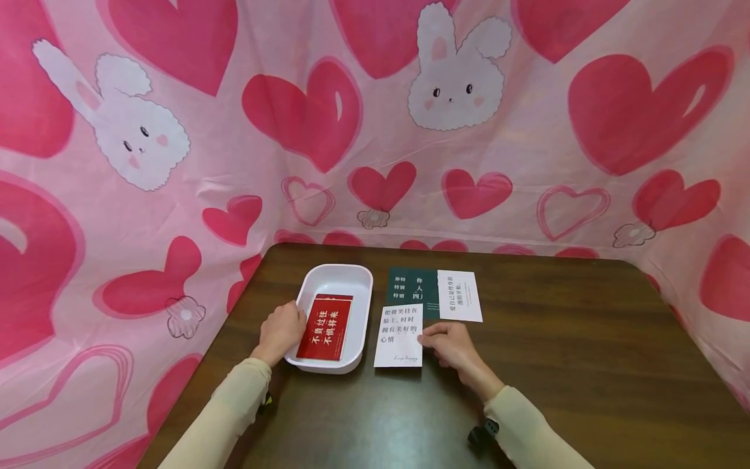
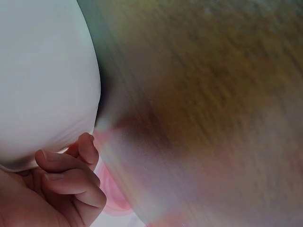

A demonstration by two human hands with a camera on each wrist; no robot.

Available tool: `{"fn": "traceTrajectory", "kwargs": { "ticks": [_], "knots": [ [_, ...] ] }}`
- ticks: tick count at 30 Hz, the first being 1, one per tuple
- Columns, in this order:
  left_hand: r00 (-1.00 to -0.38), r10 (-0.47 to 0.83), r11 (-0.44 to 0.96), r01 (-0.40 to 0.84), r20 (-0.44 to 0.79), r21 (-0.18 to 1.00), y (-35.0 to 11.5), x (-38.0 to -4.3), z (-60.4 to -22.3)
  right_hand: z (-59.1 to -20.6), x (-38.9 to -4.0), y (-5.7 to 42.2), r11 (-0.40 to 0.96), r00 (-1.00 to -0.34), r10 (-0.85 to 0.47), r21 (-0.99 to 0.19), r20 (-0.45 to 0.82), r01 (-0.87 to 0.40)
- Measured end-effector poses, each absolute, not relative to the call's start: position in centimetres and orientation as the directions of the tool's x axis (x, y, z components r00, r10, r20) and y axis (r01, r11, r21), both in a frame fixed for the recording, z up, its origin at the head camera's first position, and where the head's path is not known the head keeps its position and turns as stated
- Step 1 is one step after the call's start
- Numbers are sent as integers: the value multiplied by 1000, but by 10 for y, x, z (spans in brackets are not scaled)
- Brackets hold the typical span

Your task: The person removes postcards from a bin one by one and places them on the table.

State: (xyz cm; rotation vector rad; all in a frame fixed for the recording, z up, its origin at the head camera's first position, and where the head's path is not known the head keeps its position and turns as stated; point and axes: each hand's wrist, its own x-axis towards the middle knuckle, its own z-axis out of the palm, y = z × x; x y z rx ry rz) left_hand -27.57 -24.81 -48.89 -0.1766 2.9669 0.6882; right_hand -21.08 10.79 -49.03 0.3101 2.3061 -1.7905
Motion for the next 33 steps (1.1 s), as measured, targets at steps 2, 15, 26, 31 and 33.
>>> {"fn": "traceTrajectory", "kwargs": {
  "ticks": [2,15,26,31,33],
  "knots": [
    [-990,-88,893,-129,-113,432,-248,-276,-488,-491,-210,108,256,-956,42,-922,-291,292],
    [-991,-83,898,-122,-108,422,-248,-277,-489,-498,-204,108,294,-950,60,-904,-306,309],
    [-993,-71,902,-104,-95,420,-249,-278,-490,-499,-202,112,380,-959,22,-885,-283,269],
    [-992,-70,899,-107,-101,425,-250,-277,-489,-502,-203,113,440,-955,8,-857,-297,270],
    [-992,-73,897,-110,-102,428,-250,-276,-490,-503,-202,113,460,-954,-6,-848,-300,263]
  ]
}}
